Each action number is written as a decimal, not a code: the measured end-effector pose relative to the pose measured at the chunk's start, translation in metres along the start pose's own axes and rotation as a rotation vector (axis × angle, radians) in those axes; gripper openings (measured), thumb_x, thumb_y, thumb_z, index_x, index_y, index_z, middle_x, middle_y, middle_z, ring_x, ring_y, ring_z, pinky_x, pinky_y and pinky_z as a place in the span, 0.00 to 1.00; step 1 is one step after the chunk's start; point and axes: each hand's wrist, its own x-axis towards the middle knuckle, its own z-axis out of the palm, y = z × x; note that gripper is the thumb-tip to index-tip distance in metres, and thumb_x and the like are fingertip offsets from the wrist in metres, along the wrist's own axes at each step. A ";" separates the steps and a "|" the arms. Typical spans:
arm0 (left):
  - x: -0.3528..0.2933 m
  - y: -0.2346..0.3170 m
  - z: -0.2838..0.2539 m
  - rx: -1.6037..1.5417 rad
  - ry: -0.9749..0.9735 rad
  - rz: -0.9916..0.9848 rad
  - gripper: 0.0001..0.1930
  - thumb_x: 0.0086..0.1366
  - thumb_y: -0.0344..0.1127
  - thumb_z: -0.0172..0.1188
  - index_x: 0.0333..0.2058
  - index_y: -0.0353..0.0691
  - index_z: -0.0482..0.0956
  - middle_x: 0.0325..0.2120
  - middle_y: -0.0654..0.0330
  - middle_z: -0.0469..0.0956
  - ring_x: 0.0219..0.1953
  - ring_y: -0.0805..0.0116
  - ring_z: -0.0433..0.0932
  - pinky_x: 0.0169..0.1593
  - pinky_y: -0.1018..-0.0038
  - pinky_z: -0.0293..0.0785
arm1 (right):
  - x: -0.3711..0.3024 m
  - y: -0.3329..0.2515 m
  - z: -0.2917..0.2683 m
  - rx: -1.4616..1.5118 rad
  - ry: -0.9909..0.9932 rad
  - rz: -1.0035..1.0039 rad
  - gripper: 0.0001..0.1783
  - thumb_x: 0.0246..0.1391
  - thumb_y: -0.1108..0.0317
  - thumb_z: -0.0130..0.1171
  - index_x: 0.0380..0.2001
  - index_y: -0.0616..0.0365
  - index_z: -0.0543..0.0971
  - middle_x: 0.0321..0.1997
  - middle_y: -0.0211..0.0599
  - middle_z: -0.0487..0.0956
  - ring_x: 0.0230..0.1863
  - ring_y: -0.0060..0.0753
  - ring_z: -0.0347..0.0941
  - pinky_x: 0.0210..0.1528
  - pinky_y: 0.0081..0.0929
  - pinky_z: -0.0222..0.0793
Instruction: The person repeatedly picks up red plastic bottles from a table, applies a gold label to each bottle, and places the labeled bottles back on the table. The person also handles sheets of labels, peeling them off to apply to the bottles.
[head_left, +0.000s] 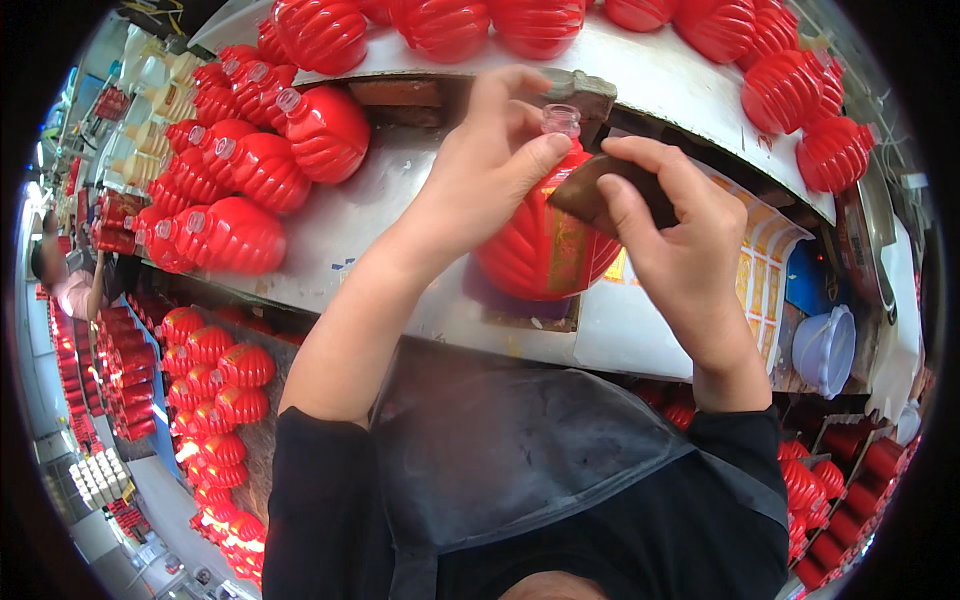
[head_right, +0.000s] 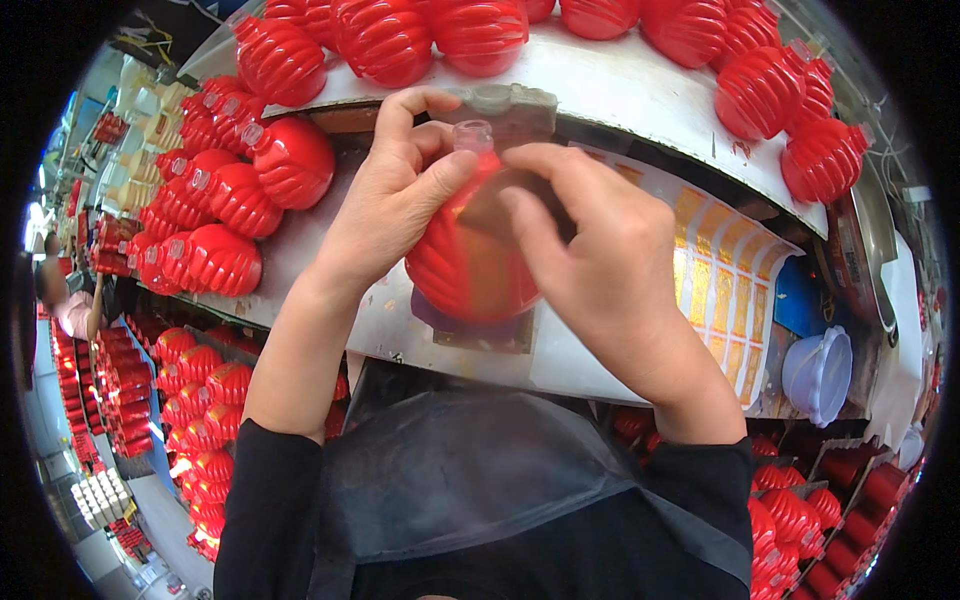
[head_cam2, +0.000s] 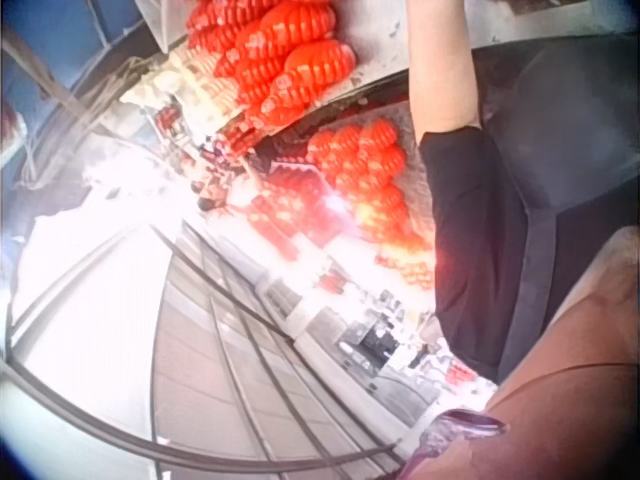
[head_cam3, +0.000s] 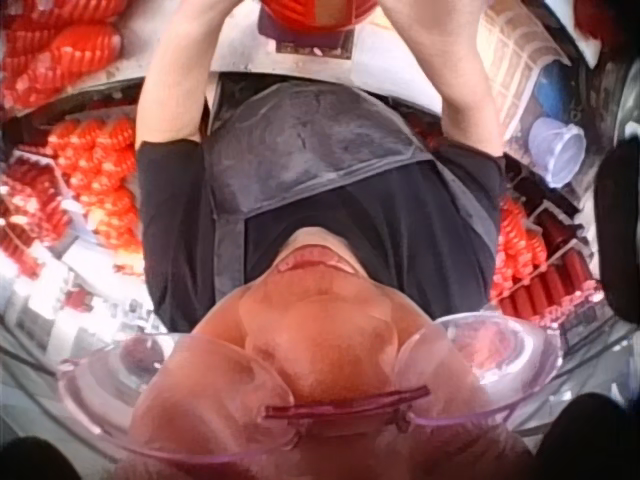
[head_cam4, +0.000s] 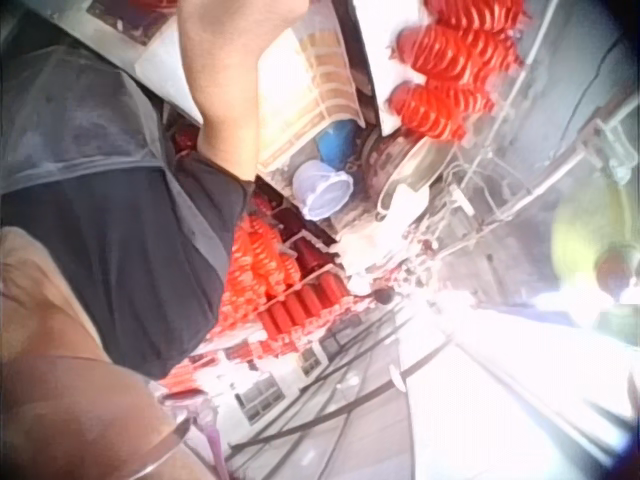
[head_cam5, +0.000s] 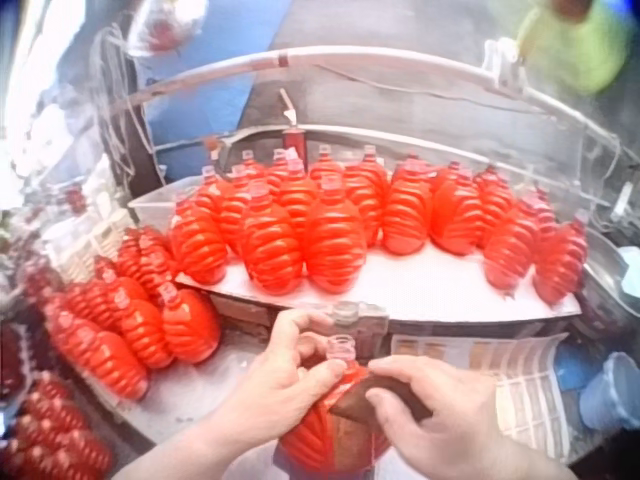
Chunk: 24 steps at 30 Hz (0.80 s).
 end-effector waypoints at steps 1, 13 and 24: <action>-0.001 0.003 0.000 -0.015 -0.024 0.012 0.20 0.76 0.32 0.58 0.60 0.39 0.62 0.43 0.61 0.79 0.47 0.75 0.76 0.55 0.75 0.73 | 0.002 -0.002 0.001 -0.008 0.109 0.075 0.13 0.56 0.79 0.67 0.45 0.63 0.84 0.37 0.41 0.86 0.34 0.30 0.84 0.37 0.24 0.79; -0.009 0.020 0.006 0.512 0.219 0.281 0.10 0.67 0.38 0.64 0.41 0.38 0.79 0.32 0.52 0.85 0.35 0.56 0.85 0.40 0.65 0.79 | -0.018 -0.022 0.009 0.001 0.261 0.176 0.13 0.57 0.76 0.69 0.46 0.63 0.85 0.37 0.43 0.87 0.37 0.29 0.85 0.41 0.26 0.80; -0.054 0.033 0.016 0.762 0.261 0.538 0.09 0.56 0.39 0.65 0.24 0.40 0.84 0.29 0.54 0.82 0.37 0.51 0.82 0.45 0.60 0.78 | -0.041 0.043 0.017 0.582 0.330 0.457 0.19 0.69 0.72 0.60 0.60 0.68 0.78 0.56 0.43 0.82 0.51 0.28 0.80 0.56 0.24 0.77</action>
